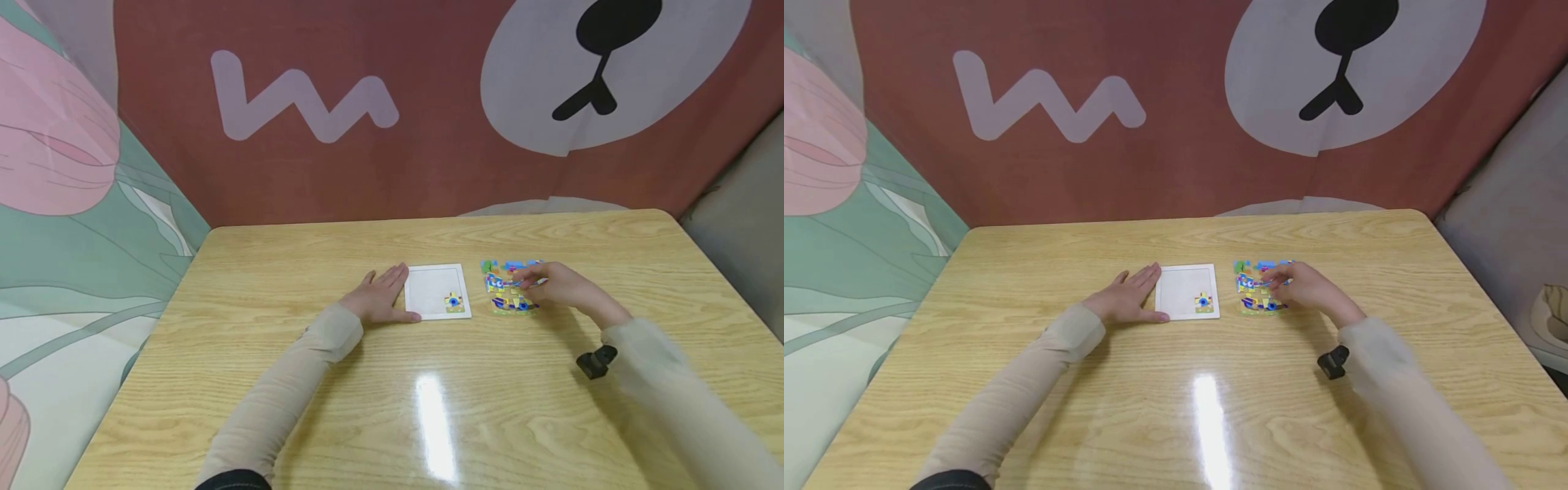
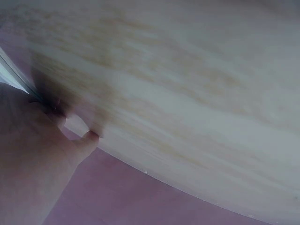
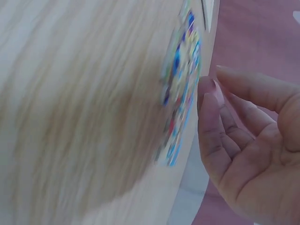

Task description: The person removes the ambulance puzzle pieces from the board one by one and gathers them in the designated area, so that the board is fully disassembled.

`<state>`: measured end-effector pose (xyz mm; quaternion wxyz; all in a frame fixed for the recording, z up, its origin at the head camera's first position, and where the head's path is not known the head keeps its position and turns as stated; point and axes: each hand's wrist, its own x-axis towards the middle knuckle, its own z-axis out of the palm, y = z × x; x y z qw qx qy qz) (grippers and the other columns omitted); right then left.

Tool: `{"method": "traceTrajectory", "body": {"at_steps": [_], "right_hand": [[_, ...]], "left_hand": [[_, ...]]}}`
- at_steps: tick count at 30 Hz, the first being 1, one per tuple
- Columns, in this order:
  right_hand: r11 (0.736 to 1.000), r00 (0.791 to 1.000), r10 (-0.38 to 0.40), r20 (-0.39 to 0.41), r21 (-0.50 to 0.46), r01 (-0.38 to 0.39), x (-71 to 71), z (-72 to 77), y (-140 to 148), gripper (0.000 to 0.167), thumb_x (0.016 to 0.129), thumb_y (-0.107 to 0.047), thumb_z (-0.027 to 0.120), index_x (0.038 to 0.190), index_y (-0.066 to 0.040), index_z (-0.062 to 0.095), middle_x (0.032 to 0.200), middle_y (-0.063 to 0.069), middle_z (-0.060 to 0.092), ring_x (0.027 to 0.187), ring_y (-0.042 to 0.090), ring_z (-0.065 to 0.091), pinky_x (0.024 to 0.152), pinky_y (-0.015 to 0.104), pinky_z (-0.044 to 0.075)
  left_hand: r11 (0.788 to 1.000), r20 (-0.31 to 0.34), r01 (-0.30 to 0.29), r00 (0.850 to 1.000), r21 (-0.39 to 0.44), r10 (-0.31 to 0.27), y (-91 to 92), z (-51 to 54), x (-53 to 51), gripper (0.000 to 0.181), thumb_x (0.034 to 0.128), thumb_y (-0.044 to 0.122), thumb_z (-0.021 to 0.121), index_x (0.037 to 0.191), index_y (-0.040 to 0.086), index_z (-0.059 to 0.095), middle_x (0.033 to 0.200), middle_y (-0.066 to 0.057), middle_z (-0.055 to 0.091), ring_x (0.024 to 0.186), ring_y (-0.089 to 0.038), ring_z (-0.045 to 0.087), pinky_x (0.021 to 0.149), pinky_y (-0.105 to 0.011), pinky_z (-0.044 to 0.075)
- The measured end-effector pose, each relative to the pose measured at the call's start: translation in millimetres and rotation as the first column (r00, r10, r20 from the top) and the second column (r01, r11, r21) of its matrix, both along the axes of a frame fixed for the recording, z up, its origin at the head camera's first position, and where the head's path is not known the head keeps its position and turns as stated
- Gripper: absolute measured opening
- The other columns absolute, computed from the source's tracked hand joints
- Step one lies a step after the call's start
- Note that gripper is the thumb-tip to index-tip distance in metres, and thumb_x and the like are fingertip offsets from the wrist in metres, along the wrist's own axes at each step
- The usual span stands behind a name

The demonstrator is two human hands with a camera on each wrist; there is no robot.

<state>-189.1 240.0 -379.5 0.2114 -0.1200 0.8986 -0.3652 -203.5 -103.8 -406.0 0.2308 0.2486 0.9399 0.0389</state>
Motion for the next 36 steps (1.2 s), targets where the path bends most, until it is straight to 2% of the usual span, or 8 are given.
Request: {"method": "traceTrajectory", "body": {"at_steps": [2, 9, 15, 21, 24, 29, 36], "right_hand": [[1.000, 1.000, -0.001, -0.013, -0.004, 0.001, -1.0, 0.9, -8.3, 0.037, 0.090, -0.007, 0.060, 0.123, 0.009, 0.056, 0.113, 0.024, 0.062, 0.092, 0.013, 0.057, 0.065, 0.022, 0.047], [0.999, 0.998, 0.035, -0.043, -0.011, -0.036, -4.2, -0.3, -39.1, 0.033, 0.090, -0.003, 0.060, 0.121, 0.007, 0.060, 0.111, 0.024, 0.064, 0.104, 0.033, 0.061, 0.075, 0.028, 0.052], [0.994, 0.993, 0.101, -0.067, -0.026, -0.103, -4.1, -2.2, -62.7, 0.032, 0.087, -0.002, 0.063, 0.117, 0.008, 0.061, 0.107, 0.022, 0.066, 0.098, 0.029, 0.062, 0.073, 0.026, 0.052], [0.978, 0.987, 0.147, -0.071, -0.141, -0.156, -5.5, -8.0, -75.0, 0.027, 0.084, 0.001, 0.065, 0.111, 0.003, 0.065, 0.097, 0.015, 0.067, 0.091, 0.023, 0.067, 0.068, 0.025, 0.054], [0.974, 0.986, 0.153, -0.063, -0.157, -0.162, -6.0, -9.4, -80.6, 0.027, 0.082, 0.002, 0.066, 0.109, 0.002, 0.066, 0.094, 0.013, 0.067, 0.088, 0.021, 0.067, 0.067, 0.026, 0.053], [0.986, 0.991, 0.131, -0.024, -0.100, -0.133, -4.9, -10.5, -90.2, 0.030, 0.081, 0.005, 0.065, 0.111, 0.005, 0.064, 0.105, 0.020, 0.066, 0.098, 0.028, 0.063, 0.081, 0.031, 0.054], [0.989, 0.990, 0.137, -0.034, -0.043, -0.138, -2.6, -9.4, -95.1, 0.031, 0.081, 0.004, 0.064, 0.112, 0.004, 0.064, 0.109, 0.019, 0.065, 0.098, 0.026, 0.060, 0.081, 0.031, 0.051]], "left_hand": [[1.000, -0.003, 0.001, 1.000, 0.000, -0.001, 0.0, -0.2, -0.1, 0.105, 0.0843, 0.076, 0.042, 0.154, 0.015, -0.007, 0.163, 0.001, -0.008, 0.151, -0.013, -0.003, 0.123, -0.046, 0.002], [1.000, -0.005, 0.006, 1.000, -0.002, -0.006, 0.0, 0.2, 0.2, 0.105, 0.0844, 0.076, 0.042, 0.154, 0.014, -0.007, 0.163, 0.001, -0.008, 0.151, -0.013, -0.003, 0.123, -0.047, 0.003], [1.000, -0.006, 0.009, 1.000, -0.005, -0.009, -0.2, 0.8, 0.2, 0.104, 0.0848, 0.076, 0.041, 0.154, 0.014, -0.007, 0.163, 0.001, -0.008, 0.151, -0.013, -0.003, 0.123, -0.047, 0.003], [1.000, -0.009, 0.009, 1.000, -0.006, -0.009, 0.4, 1.2, 0.2, 0.105, 0.0847, 0.076, 0.041, 0.154, 0.014, -0.006, 0.163, 0.001, -0.008, 0.151, -0.014, -0.003, 0.123, -0.047, 0.004], [1.000, -0.010, 0.005, 1.000, -0.006, -0.005, 0.4, 0.9, 0.3, 0.105, 0.0845, 0.076, 0.041, 0.154, 0.014, -0.006, 0.163, 0.001, -0.007, 0.151, -0.014, -0.002, 0.123, -0.047, 0.004], [1.000, -0.011, 0.003, 1.000, -0.002, -0.003, 0.0, -0.2, 0.1, 0.105, 0.0842, 0.076, 0.042, 0.154, 0.014, -0.006, 0.163, 0.001, -0.007, 0.151, -0.013, -0.001, 0.123, -0.047, 0.005], [1.000, -0.012, 0.004, 1.000, 0.000, -0.004, 0.0, -1.2, -0.5, 0.105, 0.0842, 0.076, 0.041, 0.154, 0.014, -0.006, 0.163, 0.001, -0.007, 0.151, -0.013, -0.002, 0.123, -0.047, 0.003]]}}
